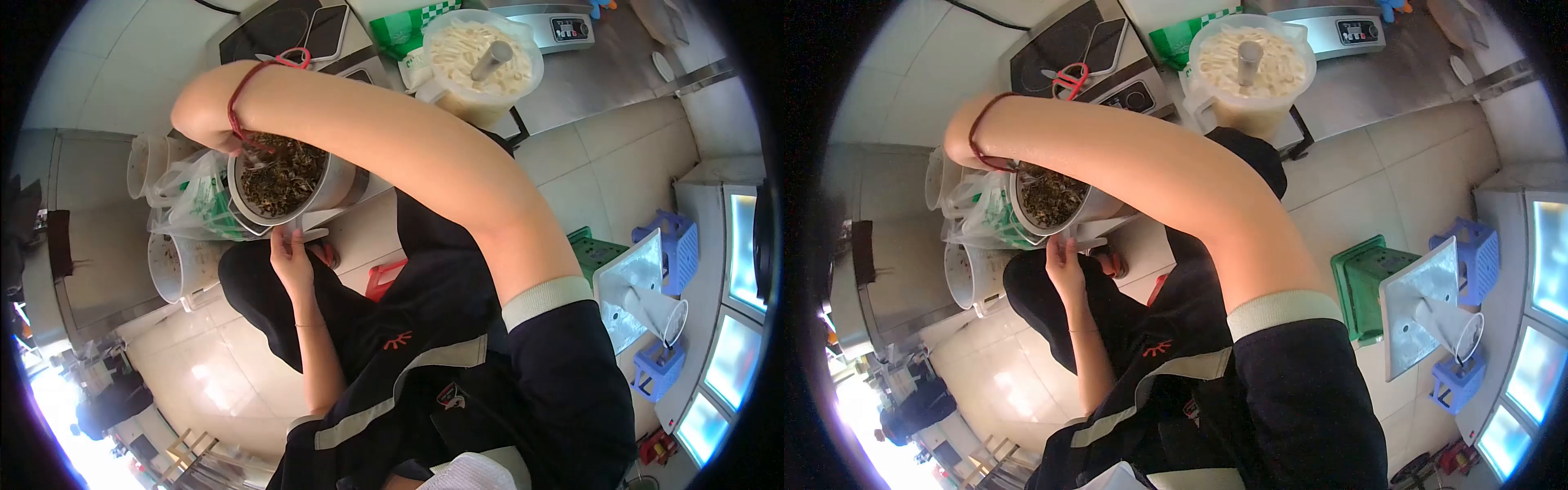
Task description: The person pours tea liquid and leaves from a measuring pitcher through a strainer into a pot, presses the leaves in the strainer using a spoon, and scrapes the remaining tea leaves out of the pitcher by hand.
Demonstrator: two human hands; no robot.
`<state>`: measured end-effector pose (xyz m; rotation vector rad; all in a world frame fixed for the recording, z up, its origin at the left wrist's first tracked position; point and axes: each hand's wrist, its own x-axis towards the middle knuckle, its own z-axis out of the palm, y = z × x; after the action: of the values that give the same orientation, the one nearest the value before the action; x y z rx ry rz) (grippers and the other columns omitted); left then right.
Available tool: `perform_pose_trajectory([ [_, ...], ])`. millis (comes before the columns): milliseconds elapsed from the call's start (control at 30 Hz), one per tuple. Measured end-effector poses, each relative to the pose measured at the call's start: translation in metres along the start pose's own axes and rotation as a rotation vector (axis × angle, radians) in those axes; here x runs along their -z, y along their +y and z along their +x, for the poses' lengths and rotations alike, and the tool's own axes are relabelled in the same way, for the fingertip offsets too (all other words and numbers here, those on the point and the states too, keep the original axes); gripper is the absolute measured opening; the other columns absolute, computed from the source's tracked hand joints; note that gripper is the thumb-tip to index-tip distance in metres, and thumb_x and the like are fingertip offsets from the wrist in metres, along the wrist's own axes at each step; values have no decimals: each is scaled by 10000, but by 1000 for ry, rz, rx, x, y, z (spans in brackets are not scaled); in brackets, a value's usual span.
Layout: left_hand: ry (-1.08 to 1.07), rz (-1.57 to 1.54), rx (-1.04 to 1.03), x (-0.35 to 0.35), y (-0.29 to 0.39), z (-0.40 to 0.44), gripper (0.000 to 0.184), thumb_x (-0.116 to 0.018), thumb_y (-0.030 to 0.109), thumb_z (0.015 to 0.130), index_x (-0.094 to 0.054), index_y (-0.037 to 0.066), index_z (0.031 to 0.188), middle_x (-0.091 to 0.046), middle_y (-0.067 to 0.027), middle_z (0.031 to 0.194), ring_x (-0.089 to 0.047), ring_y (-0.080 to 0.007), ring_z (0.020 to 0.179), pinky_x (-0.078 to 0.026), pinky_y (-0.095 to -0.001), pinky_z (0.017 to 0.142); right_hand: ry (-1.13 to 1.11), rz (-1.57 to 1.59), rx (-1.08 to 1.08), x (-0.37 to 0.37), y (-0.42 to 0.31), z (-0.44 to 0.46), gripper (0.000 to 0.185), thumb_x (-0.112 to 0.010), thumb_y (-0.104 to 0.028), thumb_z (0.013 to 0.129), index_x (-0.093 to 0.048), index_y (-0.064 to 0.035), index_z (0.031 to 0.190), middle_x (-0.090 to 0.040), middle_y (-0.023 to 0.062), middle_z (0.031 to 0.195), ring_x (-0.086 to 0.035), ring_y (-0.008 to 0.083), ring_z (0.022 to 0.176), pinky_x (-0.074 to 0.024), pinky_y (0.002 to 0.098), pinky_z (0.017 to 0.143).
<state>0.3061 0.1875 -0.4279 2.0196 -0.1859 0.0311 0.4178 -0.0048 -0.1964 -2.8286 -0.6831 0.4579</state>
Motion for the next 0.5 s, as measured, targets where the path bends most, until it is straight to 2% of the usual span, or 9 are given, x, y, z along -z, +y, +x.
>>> perform_pose_trajectory([
  [100, 20, 18, -13, 2, 1, -1, 304, -586, 132, 848, -525, -49, 1083, -478, 6, 700, -392, -67, 626, -351, -200, 569, 107, -41, 27, -22, 3, 8, 268, -759, -92, 574, -683, -19, 820, -652, 148, 793, -629, 298, 754, -506, 408, 628],
  [167, 16, 55, 5, 2, 5, 2, 300, -589, 135, 846, -527, -47, 1077, -465, 13, 680, -383, -63, 615, -343, -202, 558, 172, 53, -95, -31, 0, 8, 278, -760, -76, 567, -686, -33, 832, -654, 145, 821, -630, 311, 783, -507, 420, 657],
  [200, 15, 35, 10, 1, 8, 1, 295, -591, 135, 844, -531, -43, 1072, -463, 16, 670, -380, -61, 606, -341, -201, 553, 86, 45, -99, -30, 1, 13, 284, -757, -62, 566, -685, -32, 839, -656, 138, 841, -630, 309, 791, -508, 420, 662],
  [300, 1, 20, 51, 4, 14, -2, 286, -595, 135, 842, -536, -38, 1062, -467, 19, 660, -379, -56, 593, -337, -198, 548, 16, 12, -33, -32, 3, 22, 283, -760, -67, 561, -684, -32, 832, -657, 135, 841, -629, 313, 799, -509, 418, 660],
  [433, -23, 1, 78, 4, 16, 1, 277, -592, 125, 843, -534, -38, 1060, -498, 12, 672, -403, -50, 599, -341, -188, 556, 21, 28, -63, -37, 2, 34, 281, -762, -69, 555, -682, -23, 821, -655, 142, 835, -630, 314, 791, -507, 415, 659],
  [500, -20, -1, 80, 4, 21, 1, 266, -589, 112, 844, -533, -39, 1055, -518, 5, 687, -424, -48, 610, -353, -189, 563, 1, -20, 20, -40, 6, 43, 282, -765, -78, 543, -680, -9, 804, -653, 153, 825, -630, 318, 773, -504, 409, 657],
])
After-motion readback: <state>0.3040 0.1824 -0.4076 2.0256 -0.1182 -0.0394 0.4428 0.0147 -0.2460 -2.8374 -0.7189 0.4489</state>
